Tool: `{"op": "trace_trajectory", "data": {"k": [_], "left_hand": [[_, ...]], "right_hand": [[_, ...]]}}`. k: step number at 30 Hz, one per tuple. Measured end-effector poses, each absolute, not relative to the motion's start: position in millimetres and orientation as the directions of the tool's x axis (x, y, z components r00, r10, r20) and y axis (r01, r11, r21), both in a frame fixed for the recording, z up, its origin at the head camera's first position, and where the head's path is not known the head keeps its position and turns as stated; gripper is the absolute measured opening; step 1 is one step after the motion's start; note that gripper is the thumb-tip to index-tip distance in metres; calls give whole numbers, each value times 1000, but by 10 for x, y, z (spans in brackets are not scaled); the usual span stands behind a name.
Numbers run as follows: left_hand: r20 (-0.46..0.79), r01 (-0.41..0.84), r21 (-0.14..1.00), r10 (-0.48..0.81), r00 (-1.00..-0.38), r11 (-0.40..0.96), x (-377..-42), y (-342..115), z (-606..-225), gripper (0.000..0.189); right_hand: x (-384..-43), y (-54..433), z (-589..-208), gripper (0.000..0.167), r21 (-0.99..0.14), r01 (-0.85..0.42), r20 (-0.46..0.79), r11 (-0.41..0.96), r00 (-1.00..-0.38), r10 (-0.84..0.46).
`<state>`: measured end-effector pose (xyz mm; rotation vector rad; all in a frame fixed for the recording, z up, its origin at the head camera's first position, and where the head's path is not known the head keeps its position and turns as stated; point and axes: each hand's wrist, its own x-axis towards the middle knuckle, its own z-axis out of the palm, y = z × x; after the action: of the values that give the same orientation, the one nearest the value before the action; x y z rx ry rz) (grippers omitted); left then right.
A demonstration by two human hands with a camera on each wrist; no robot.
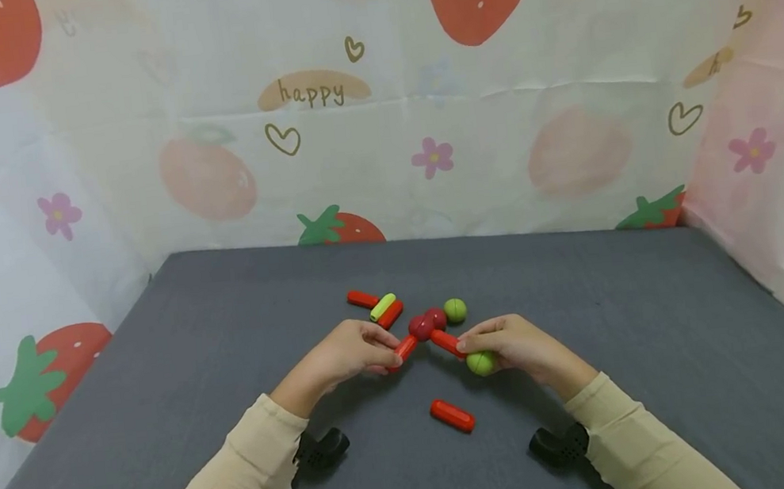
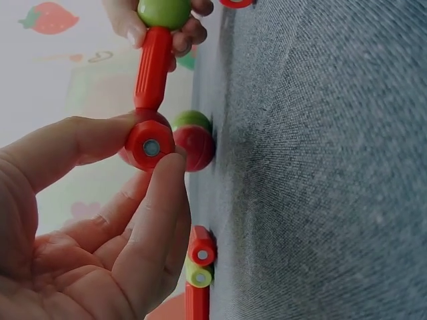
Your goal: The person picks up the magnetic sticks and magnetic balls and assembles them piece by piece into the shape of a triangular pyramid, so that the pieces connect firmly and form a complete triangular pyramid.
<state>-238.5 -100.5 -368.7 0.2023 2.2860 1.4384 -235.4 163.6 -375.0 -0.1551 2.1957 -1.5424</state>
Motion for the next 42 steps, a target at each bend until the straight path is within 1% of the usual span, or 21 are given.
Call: {"op": "trace_trajectory", "data": {"k": [15, 26, 31, 37, 42], "left_hand": [[-254, -80, 903, 375, -891, 422, -2380, -1051, -3685, 28], [-253, -72, 902, 387, -887, 425, -2383, -1048, -3687, 28], [-259, -79, 901, 380, -888, 427, -2392, -1031, -3688, 27], [-259, -82, 905, 390, -884, 416, -2383, -1036, -3691, 28], [-239, -84, 916, 366, -899, 392, -2395, -1042, -3688, 29]], "right_hand": [[-2360, 1630, -3738, 26, -912, 156, -302, 378, -880, -367], [-2370, 1665, -3738, 36, -915, 142, -307, 378, -852, -424], [-2366, 1672, -3737, 37, -911, 154, -314, 382, -861, -401], [-2364, 1670, -3739, 35, -902, 164, -327, 400, -863, -385], [-2382, 1685, -3718, 37, -900, 181, -334, 398, -871, -360]]}}
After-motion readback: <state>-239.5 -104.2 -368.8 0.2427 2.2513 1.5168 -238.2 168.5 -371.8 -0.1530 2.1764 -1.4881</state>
